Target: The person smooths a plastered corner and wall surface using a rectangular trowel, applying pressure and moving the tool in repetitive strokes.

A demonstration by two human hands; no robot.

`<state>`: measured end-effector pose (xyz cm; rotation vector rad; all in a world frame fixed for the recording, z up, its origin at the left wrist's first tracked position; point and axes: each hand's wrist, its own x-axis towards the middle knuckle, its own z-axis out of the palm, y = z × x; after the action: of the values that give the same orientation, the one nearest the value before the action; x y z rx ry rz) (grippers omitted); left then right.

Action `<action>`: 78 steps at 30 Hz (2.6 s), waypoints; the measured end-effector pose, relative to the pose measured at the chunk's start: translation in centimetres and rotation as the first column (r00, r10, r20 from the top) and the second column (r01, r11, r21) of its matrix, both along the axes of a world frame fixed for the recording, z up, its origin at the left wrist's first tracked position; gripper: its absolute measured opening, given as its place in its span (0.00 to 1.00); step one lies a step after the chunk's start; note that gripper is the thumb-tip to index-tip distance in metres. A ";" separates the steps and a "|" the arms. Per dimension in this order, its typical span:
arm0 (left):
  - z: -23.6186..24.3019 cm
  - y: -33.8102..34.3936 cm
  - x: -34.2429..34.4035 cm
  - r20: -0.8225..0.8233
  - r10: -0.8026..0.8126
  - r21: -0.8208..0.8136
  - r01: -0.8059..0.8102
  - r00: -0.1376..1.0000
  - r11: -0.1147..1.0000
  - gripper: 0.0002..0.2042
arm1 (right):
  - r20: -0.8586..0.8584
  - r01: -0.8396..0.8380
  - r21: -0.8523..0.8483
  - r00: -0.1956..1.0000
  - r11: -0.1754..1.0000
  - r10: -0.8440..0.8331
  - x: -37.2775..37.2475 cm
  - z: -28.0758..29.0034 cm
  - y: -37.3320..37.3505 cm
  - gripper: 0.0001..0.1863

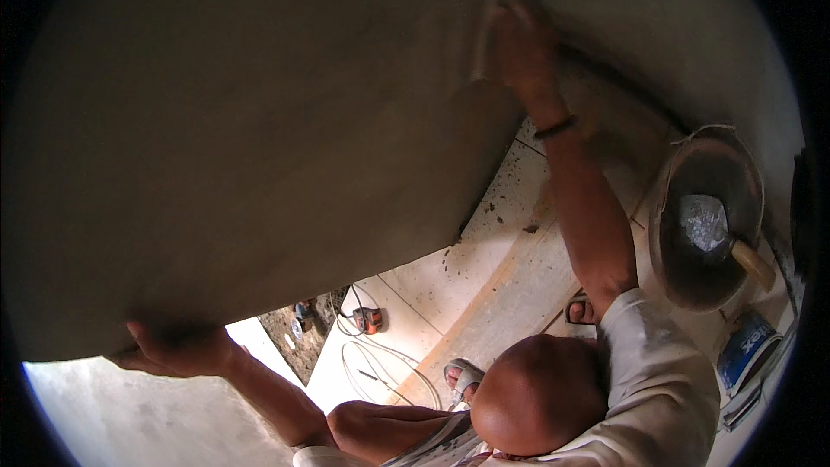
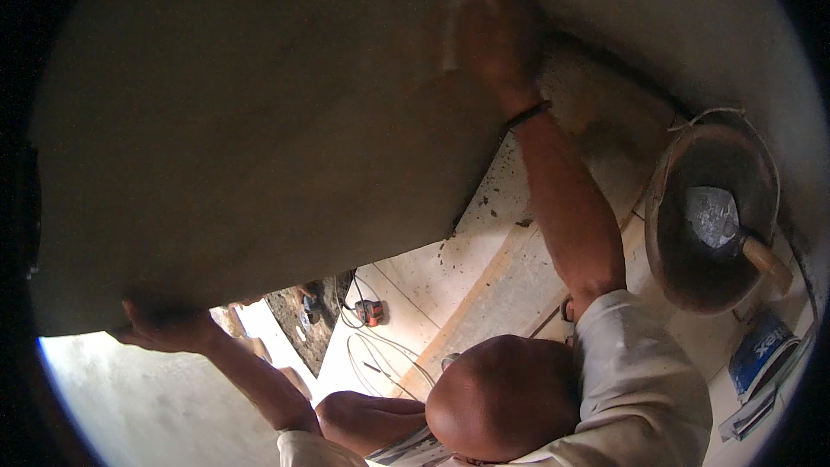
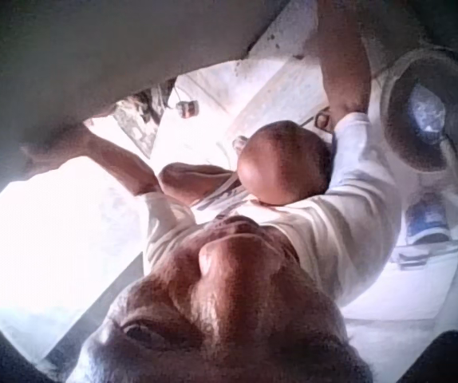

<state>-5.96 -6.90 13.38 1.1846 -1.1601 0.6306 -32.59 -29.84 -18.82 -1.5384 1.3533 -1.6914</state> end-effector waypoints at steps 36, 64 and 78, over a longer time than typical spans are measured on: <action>0.9 2.7 5.9 0.546 0.531 -0.011 -0.628 0.648 0.778 0.33 | 0.028 0.171 -0.142 0.985 0.975 -0.169 5.5 -0.2 7.6 0.20; 0.8 0.3 1.9 0.073 0.161 0.023 -0.163 0.984 0.986 0.29 | 0.143 0.129 0.116 0.979 0.985 -0.145 1.3 -9.5 3.2 0.22; 0.9 1.9 4.7 0.236 0.286 0.077 -0.311 0.929 0.947 0.32 | -0.050 0.203 -0.029 0.978 0.979 -0.205 -2.4 -5.7 0.0 0.21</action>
<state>-1.22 -4.97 14.31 1.4314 -1.2240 0.9598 -34.98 -29.83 -24.49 -1.5099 1.5702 -1.8052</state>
